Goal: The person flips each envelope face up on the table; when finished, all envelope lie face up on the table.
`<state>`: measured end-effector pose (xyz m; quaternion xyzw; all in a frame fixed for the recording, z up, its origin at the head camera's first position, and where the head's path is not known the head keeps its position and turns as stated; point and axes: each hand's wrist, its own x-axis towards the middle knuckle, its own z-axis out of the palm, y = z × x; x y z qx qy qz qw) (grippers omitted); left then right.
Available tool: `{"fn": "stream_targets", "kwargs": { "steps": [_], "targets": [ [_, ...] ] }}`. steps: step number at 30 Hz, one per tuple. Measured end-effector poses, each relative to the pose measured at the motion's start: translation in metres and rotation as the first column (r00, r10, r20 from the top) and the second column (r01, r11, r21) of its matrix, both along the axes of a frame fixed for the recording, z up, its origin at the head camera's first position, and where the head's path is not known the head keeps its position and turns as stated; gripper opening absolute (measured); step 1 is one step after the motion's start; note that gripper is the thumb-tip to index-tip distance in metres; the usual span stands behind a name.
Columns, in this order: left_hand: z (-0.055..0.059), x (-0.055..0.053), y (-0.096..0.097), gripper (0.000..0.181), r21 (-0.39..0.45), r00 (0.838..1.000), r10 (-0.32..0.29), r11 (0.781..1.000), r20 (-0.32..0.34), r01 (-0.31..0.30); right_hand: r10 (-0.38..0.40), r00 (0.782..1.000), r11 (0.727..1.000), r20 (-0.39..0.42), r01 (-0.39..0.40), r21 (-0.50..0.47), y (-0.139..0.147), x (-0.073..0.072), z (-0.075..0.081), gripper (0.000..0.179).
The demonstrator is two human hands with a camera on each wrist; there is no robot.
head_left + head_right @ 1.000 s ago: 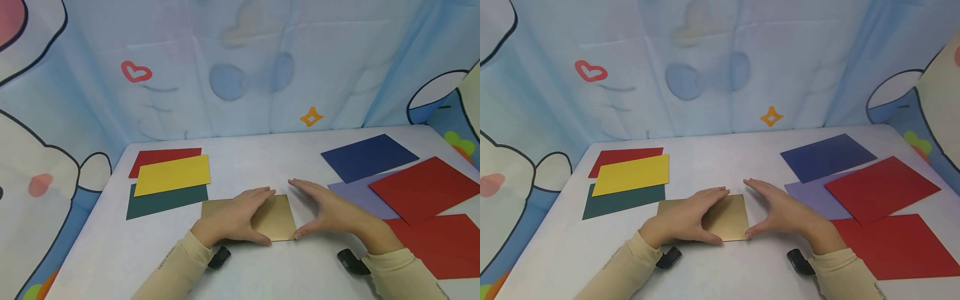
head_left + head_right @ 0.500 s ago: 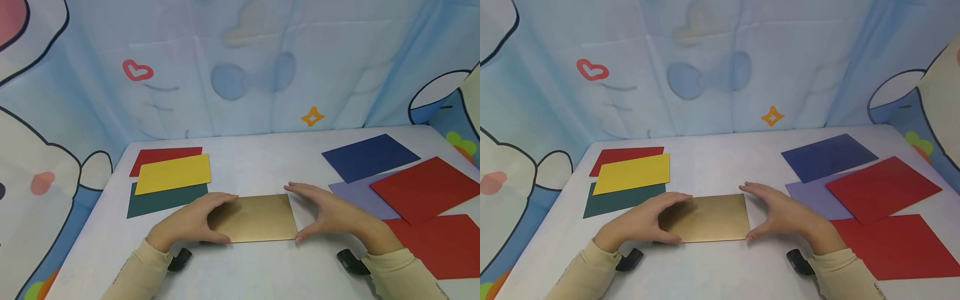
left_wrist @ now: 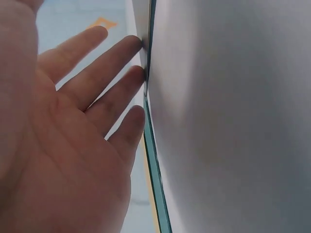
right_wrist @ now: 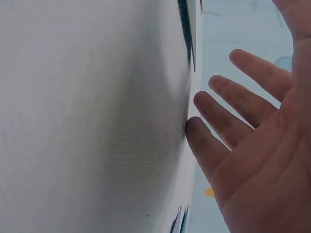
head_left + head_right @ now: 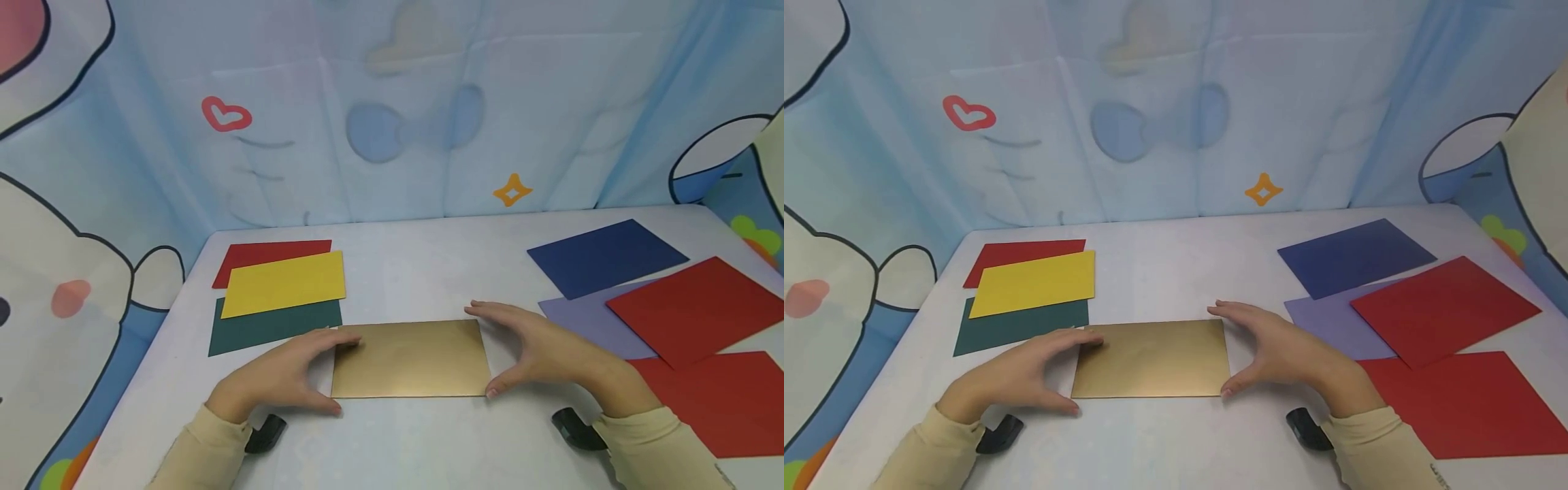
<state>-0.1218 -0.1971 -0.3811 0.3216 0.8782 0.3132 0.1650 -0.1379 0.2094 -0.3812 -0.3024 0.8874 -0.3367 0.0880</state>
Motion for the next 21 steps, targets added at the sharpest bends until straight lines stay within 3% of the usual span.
{"fn": "stream_targets", "kwargs": {
  "steps": [9,21],
  "targets": [
    [0.000,-0.005,0.018,0.090,-0.062,1.000,0.017,0.998,-0.019,-0.018,-0.020,1.000,1.000,0.024,0.020,0.009,0.001,0.000,0.000,0.113],
    [-0.002,-0.006,0.019,0.086,-0.087,0.999,0.004,0.996,-0.032,-0.006,-0.021,0.999,1.000,0.044,0.020,0.006,0.003,-0.001,0.000,0.115]
  ]
}}
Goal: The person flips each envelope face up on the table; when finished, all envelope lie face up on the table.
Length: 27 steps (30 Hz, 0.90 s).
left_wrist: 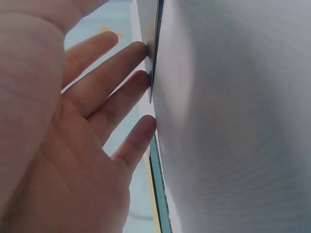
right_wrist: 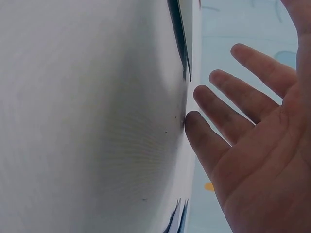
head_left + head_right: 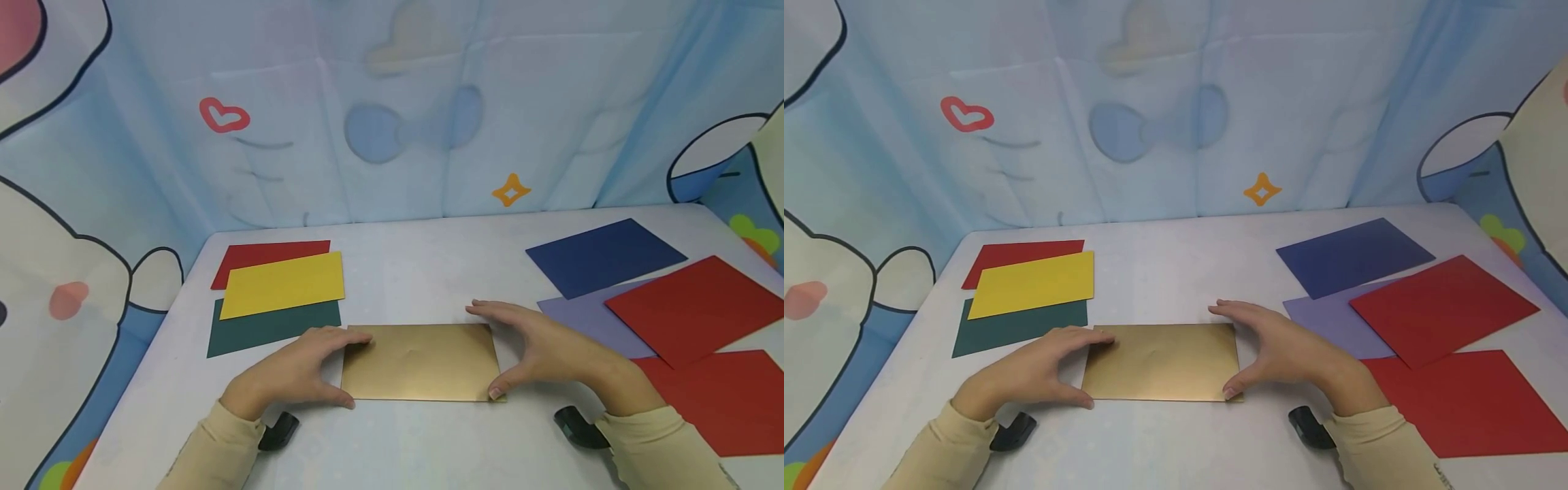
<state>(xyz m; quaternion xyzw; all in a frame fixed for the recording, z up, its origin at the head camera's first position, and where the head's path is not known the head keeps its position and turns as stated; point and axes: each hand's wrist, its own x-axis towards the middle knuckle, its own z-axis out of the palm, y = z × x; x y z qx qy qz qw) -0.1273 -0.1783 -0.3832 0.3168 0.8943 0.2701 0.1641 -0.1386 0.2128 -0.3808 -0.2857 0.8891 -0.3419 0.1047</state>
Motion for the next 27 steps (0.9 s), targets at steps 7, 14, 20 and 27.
{"fn": "stream_targets", "kwargs": {
  "steps": [7,14,20,27],
  "targets": [
    [0.0038,0.0018,0.0013,0.074,-0.004,0.999,-0.035,0.999,-0.036,0.034,-0.004,1.000,1.000,0.009,0.004,-0.004,0.0005,0.0011,0.0004,0.115],
    [0.0048,0.0025,0.0005,0.071,0.024,0.994,-0.063,0.998,-0.092,0.066,0.014,1.000,1.000,-0.008,-0.015,-0.017,0.0022,0.0014,0.0008,0.114],
    [0.0032,0.0015,-0.0018,0.070,0.072,0.994,-0.071,0.994,-0.085,0.077,0.027,0.999,0.999,-0.029,-0.028,-0.022,0.0036,0.0012,0.0015,0.112],
    [0.0016,-0.0001,-0.0025,0.062,0.129,0.995,-0.079,0.988,-0.060,0.086,0.036,0.999,0.998,-0.017,-0.037,-0.055,0.0040,0.0015,0.0020,0.111]
  ]
}}
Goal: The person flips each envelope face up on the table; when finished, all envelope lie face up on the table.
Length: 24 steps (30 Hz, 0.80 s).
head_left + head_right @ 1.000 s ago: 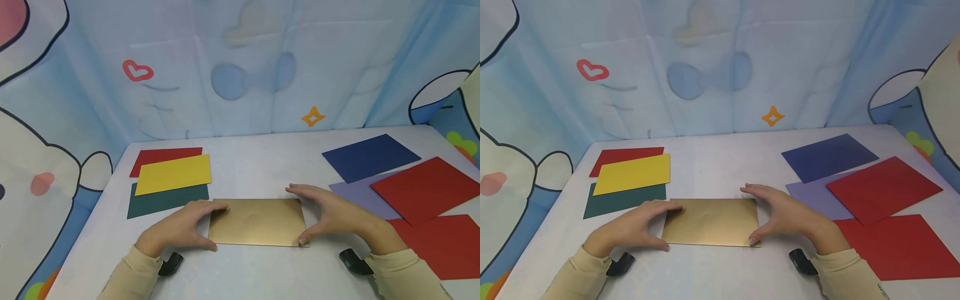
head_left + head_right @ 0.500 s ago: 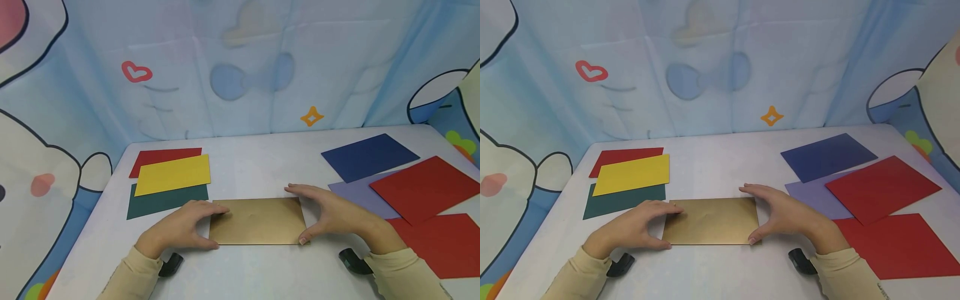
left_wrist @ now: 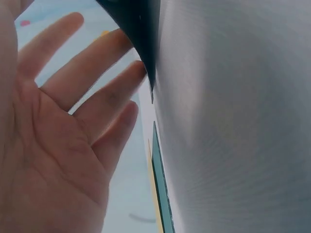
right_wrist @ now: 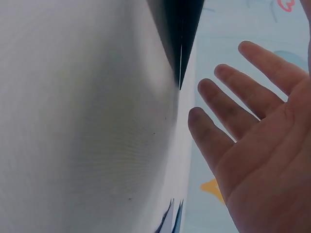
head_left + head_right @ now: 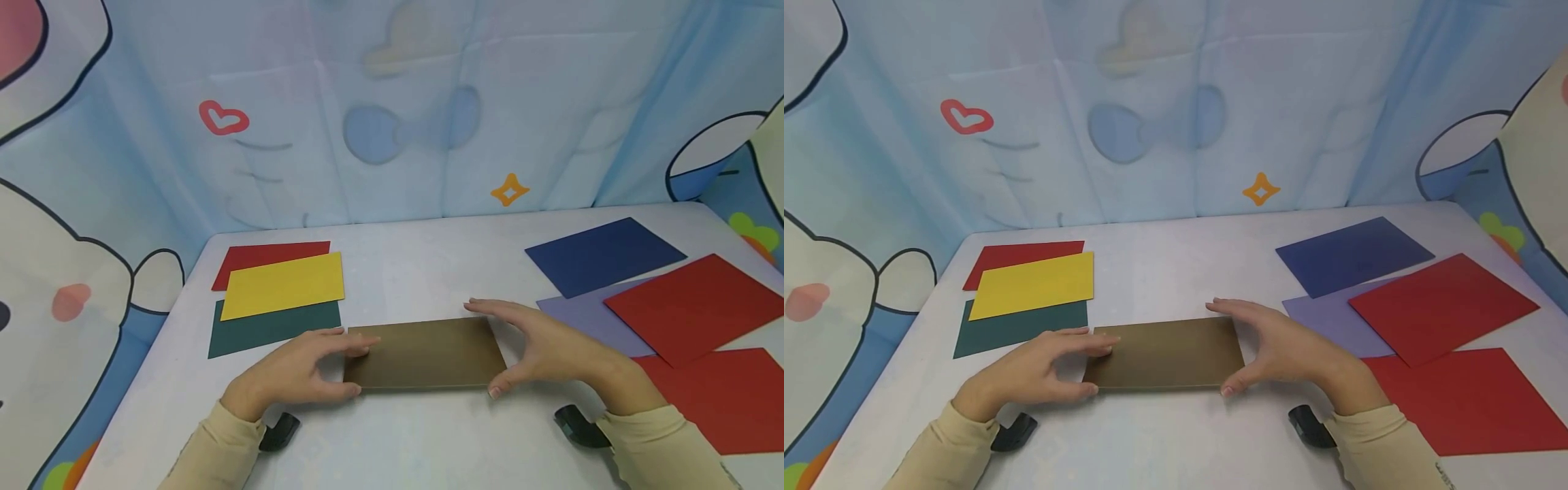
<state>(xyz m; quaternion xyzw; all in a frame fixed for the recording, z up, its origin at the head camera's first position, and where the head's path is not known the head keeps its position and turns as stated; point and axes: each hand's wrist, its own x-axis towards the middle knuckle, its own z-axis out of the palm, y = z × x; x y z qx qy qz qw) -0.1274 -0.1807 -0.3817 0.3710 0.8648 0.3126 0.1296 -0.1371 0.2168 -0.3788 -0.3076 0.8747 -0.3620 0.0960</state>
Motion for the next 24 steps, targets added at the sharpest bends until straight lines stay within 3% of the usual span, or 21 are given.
{"fn": "stream_targets", "kwargs": {
  "steps": [8,12,18,24],
  "targets": [
    [-0.0004,0.0000,0.0013,0.050,0.079,0.998,-0.060,0.995,0.021,0.058,0.017,0.999,0.999,0.031,-0.015,-0.040,0.0004,0.0025,0.0042,0.108],
    [0.0012,0.0018,0.0031,0.048,0.088,0.997,-0.073,0.993,-0.006,0.073,0.026,0.999,0.999,0.036,-0.024,-0.044,0.0008,0.0028,0.0051,0.107],
    [0.0052,0.0046,0.0073,0.047,0.086,0.993,-0.049,0.995,-0.103,0.058,0.041,0.998,0.998,0.048,-0.039,-0.048,0.0006,0.0023,0.0052,0.107],
    [0.0055,0.0048,0.0097,0.043,0.099,0.963,0.019,0.995,-0.268,0.008,0.038,0.998,0.998,0.054,-0.035,-0.050,0.0003,0.0021,0.0052,0.106]
  ]
}}
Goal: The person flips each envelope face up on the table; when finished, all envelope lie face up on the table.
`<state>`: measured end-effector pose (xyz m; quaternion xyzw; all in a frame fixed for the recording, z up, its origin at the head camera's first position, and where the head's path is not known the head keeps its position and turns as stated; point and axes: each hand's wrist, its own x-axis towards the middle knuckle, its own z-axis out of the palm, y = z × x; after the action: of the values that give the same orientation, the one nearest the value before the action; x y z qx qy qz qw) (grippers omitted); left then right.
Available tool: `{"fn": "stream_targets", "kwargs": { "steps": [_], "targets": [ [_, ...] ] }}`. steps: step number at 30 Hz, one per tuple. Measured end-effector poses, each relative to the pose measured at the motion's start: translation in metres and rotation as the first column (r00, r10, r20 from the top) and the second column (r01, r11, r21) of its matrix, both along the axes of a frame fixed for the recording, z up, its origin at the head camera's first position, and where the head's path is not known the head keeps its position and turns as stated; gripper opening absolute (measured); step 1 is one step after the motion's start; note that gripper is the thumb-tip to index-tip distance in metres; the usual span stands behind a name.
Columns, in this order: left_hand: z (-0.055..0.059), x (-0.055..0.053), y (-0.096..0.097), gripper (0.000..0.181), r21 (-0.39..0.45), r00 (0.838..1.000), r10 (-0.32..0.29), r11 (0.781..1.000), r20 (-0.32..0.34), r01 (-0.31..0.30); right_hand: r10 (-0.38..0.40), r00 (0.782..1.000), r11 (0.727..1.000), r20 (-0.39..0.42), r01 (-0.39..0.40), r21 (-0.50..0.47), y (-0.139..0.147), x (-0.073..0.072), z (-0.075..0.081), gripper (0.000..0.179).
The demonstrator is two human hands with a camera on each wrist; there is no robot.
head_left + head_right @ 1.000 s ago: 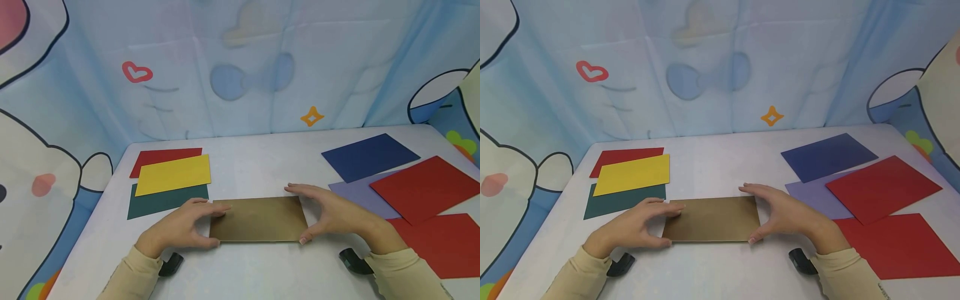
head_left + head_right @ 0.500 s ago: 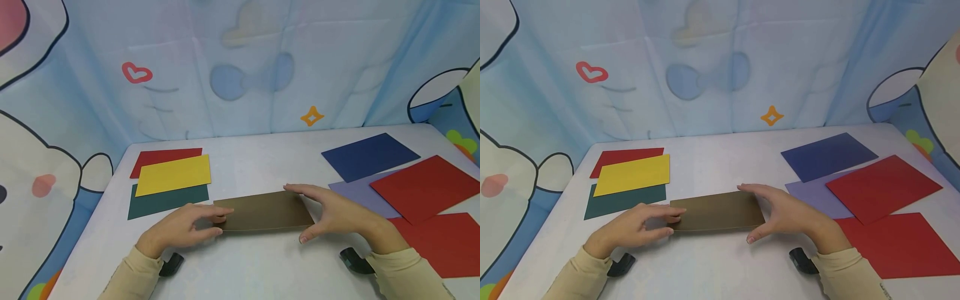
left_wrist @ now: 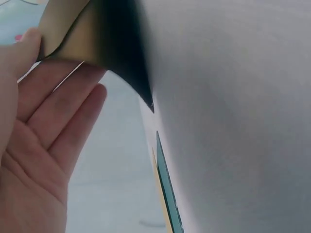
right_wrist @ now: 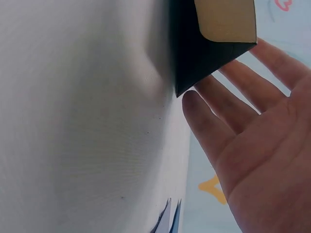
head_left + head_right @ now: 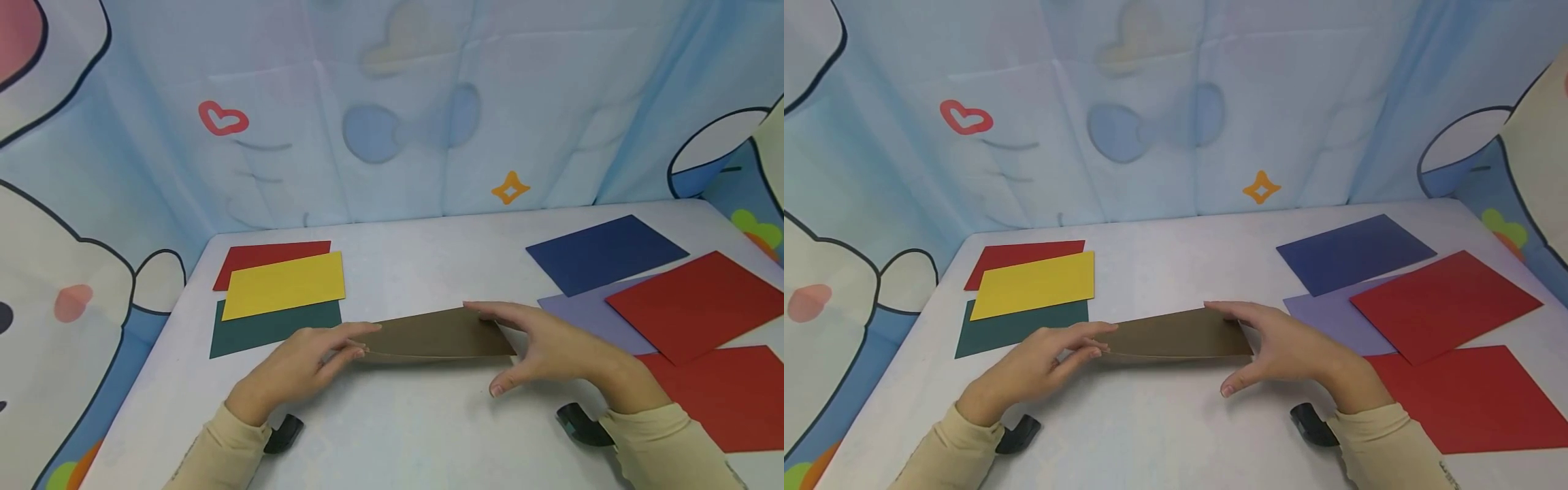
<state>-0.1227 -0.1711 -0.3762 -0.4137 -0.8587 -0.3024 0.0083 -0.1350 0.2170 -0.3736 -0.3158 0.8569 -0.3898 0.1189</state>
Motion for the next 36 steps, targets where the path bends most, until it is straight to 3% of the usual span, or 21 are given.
{"fn": "stream_targets", "kwargs": {
  "steps": [5,9,17,31,36],
  "targets": [
    [-0.0001,0.0003,0.0009,0.037,0.039,0.992,0.065,0.997,-0.105,-0.061,-0.013,0.999,1.000,-0.032,0.013,-0.015,-0.0007,-0.0002,0.0019,0.099],
    [0.0016,0.0016,0.0013,0.033,0.044,0.981,0.104,0.994,-0.162,-0.099,-0.026,0.998,0.998,-0.065,0.022,-0.051,-0.0011,-0.0003,0.0038,0.083],
    [0.0001,-0.0014,0.0005,0.038,0.076,0.966,0.108,0.993,-0.236,-0.093,-0.074,0.988,0.994,-0.132,0.063,-0.087,-0.0031,-0.0020,0.0049,0.070],
    [-0.0020,-0.0059,0.0035,0.035,0.179,0.968,0.117,0.981,-0.224,-0.078,-0.128,0.976,0.989,-0.176,0.111,-0.102,-0.0058,-0.0016,0.0043,0.077],
    [-0.0033,-0.0062,0.0044,0.035,0.218,0.968,0.143,0.971,-0.205,-0.097,-0.163,0.967,0.986,-0.194,0.150,-0.078,-0.0074,-0.0006,0.0063,0.078]
  ]
}}
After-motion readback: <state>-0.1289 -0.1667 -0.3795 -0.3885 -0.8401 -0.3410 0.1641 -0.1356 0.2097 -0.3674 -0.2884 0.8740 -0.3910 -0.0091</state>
